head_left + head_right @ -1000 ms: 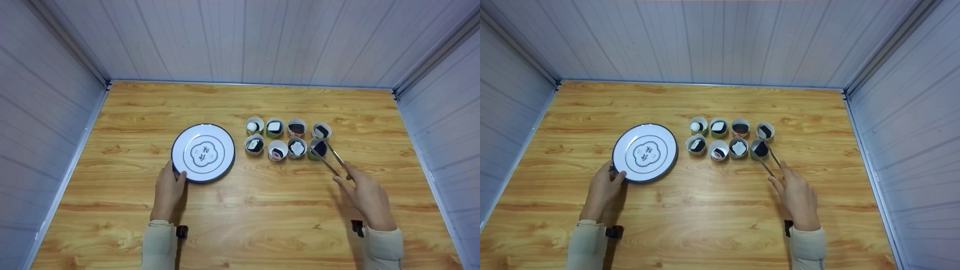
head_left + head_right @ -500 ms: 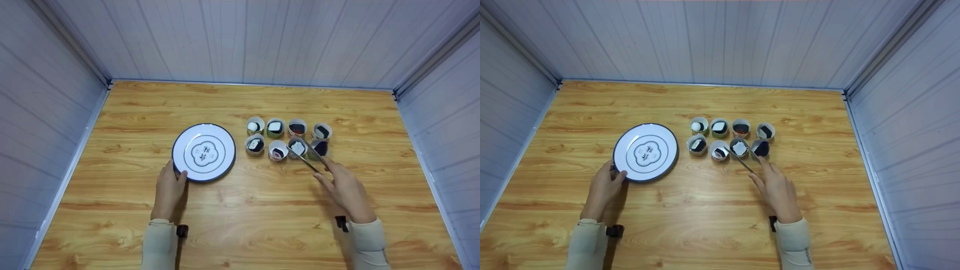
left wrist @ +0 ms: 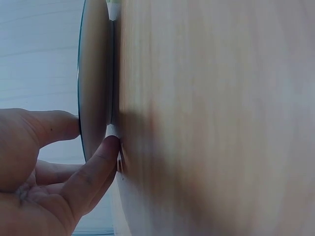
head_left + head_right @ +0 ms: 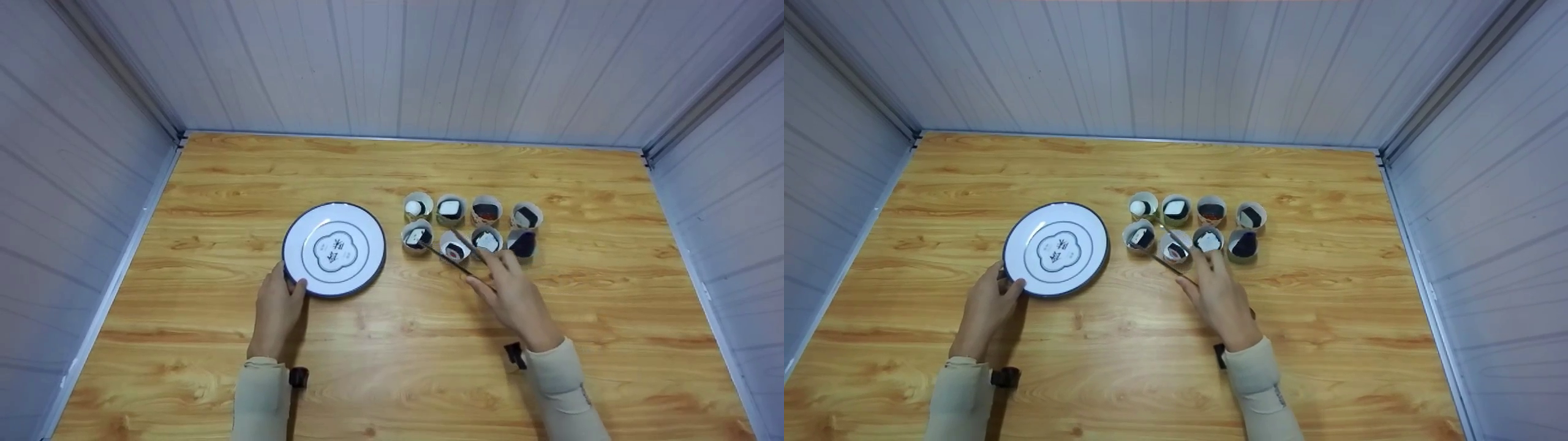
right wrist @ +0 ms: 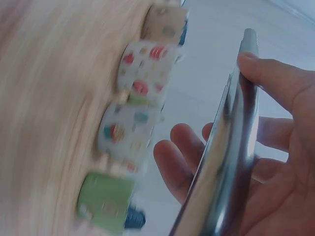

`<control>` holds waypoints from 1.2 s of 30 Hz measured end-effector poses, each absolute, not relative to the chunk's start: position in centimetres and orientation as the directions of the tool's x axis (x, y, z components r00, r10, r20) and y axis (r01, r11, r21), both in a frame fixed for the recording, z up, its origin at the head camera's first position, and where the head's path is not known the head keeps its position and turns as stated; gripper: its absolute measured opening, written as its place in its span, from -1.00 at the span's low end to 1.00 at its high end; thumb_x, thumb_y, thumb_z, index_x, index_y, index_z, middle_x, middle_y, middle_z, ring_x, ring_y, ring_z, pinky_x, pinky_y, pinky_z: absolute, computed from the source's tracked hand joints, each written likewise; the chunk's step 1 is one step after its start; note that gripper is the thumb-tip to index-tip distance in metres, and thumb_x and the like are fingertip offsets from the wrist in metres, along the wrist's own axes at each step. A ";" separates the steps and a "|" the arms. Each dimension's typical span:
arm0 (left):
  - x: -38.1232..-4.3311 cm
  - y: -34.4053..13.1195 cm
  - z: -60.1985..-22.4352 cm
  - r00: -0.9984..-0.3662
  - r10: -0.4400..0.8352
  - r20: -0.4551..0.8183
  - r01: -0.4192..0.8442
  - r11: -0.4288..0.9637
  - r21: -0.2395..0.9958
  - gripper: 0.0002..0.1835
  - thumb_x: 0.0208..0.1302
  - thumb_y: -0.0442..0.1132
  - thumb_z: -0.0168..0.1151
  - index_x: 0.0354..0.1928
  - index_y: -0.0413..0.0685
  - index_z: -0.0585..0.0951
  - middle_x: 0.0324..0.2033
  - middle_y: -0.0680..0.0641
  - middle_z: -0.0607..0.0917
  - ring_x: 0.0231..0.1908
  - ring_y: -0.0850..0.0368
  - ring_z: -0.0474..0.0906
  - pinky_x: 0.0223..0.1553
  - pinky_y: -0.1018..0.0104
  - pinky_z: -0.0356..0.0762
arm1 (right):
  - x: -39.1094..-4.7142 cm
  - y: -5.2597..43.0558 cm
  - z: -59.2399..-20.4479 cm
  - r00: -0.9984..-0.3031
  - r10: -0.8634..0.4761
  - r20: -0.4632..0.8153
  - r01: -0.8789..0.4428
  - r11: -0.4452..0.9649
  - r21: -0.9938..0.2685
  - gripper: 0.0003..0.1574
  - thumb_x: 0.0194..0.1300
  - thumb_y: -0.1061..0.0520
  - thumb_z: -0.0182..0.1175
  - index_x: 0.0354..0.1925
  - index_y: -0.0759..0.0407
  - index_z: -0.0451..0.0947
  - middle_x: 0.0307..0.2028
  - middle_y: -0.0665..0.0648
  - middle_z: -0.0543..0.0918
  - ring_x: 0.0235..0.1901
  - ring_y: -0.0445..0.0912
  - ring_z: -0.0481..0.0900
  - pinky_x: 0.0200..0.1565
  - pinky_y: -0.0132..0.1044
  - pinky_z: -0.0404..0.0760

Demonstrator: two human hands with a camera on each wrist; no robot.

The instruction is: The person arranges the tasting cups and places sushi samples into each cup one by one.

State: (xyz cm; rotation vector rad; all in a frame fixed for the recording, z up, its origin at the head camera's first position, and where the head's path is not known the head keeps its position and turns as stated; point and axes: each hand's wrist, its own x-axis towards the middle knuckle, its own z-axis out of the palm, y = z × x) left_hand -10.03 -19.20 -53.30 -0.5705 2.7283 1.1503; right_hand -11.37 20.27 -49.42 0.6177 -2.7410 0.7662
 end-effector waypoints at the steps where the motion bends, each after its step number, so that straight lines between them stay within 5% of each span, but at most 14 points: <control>1: -10.0 -19.2 -53.3 -0.921 -0.293 -0.258 -0.389 0.639 0.663 -0.34 0.51 -0.25 0.09 0.51 -0.29 0.12 -0.06 -0.24 0.47 -0.07 -0.08 0.41 -0.08 0.09 0.46 | -11.5 19.8 -49.4 -0.879 -0.344 0.331 -0.466 0.769 -0.437 -0.31 0.35 0.02 0.34 0.32 0.30 0.44 -0.08 0.22 0.49 -0.40 -0.10 0.43 -0.41 -0.21 0.55; 20: -9.9 -19.2 -53.3 -0.925 -0.287 -0.248 -0.378 0.644 0.665 -0.34 0.51 -0.23 0.08 0.51 -0.31 0.13 -0.17 -0.21 0.45 -0.17 -0.05 0.41 -0.22 0.16 0.42 | -14.1 10.6 -50.7 -0.842 -0.519 0.147 -0.530 0.748 -0.400 -0.28 0.36 -0.10 0.31 0.33 0.21 0.43 -0.10 0.17 0.51 -0.26 -0.02 0.51 -0.28 -0.13 0.60; 36: -10.0 -19.2 -53.4 -0.921 -0.297 -0.253 -0.388 0.635 0.668 -0.36 0.51 -0.25 0.07 0.51 -0.28 0.14 -0.14 -0.21 0.45 -0.16 -0.06 0.40 -0.19 0.14 0.43 | -14.8 9.0 -52.2 -0.834 -0.548 0.068 -0.533 0.767 -0.358 -0.29 0.37 -0.15 0.28 0.33 0.16 0.44 0.05 0.20 0.52 -0.06 0.12 0.57 -0.01 0.00 0.59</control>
